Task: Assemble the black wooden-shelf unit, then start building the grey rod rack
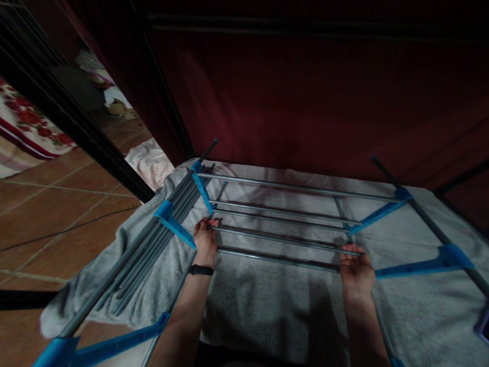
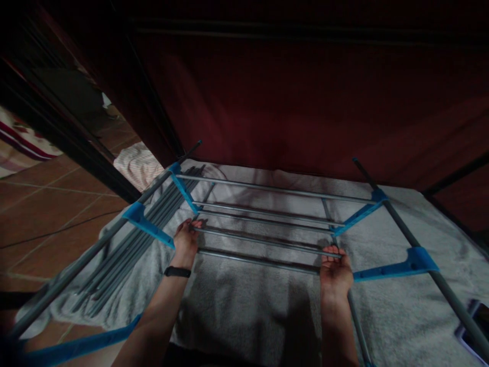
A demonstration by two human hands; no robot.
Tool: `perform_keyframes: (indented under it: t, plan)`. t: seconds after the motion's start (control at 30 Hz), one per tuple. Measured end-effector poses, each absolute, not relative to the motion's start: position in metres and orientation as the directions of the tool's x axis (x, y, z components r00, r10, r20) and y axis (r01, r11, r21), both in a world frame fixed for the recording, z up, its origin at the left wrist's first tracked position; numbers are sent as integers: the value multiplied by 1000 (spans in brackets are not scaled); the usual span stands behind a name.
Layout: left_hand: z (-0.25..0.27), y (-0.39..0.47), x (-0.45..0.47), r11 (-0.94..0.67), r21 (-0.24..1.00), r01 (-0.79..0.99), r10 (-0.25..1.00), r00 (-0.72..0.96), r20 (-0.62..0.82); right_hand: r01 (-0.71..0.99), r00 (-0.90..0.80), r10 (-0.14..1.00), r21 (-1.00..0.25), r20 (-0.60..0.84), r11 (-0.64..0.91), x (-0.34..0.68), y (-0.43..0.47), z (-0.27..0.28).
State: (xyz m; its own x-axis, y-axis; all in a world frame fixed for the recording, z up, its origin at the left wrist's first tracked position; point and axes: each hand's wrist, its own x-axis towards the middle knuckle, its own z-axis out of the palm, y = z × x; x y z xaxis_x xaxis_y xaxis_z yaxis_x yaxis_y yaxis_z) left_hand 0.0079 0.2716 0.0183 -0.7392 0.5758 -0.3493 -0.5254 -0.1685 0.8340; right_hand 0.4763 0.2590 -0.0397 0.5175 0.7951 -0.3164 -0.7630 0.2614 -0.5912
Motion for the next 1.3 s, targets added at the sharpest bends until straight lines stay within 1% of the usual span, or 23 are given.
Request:
perform_keyframes:
  t: [0.1, 0.2, 0.37, 0.43, 0.57, 0.67, 0.97, 1.13, 1.3]
  plan:
    - [18, 271, 8, -183, 842, -508, 587, -743, -321, -759, 561, 741, -588, -370, 281, 471, 259, -33]
    - [17, 271, 8, -195, 849, -491, 601, -744, -293, -761, 572, 721, -581, -391, 289, 465, 257, -25]
    - [14, 270, 7, -204, 872, -445, 600, -761, -248, -751, 565, 734, -604, -377, 267, 462, 255, -21]
    - [14, 270, 8, -209, 872, -443, 598, -763, -245, -744, 578, 724, -606, -376, 280, 462, 256, -22]
    - [14, 269, 8, -215, 874, -435, 635, -742, -213, -715, 612, 698, -637, -372, 288, 463, 257, -25]
    - [15, 269, 8, -200, 884, -423, 635, -743, -212, -699, 618, 700, -658, -357, 281, 462, 257, -26]
    - [16, 269, 8, -185, 901, -392, 648, -738, -188, -741, 610, 675, -601, -416, 299, 457, 257, -16]
    - [16, 267, 8, -195, 895, -401, 664, -725, -181, -729, 609, 697, -615, -380, 302, 458, 256, -18]
    - [15, 269, 10, -190, 910, -367, 668, -728, -154, -733, 606, 689, -616, -397, 290, 458, 258, -20]
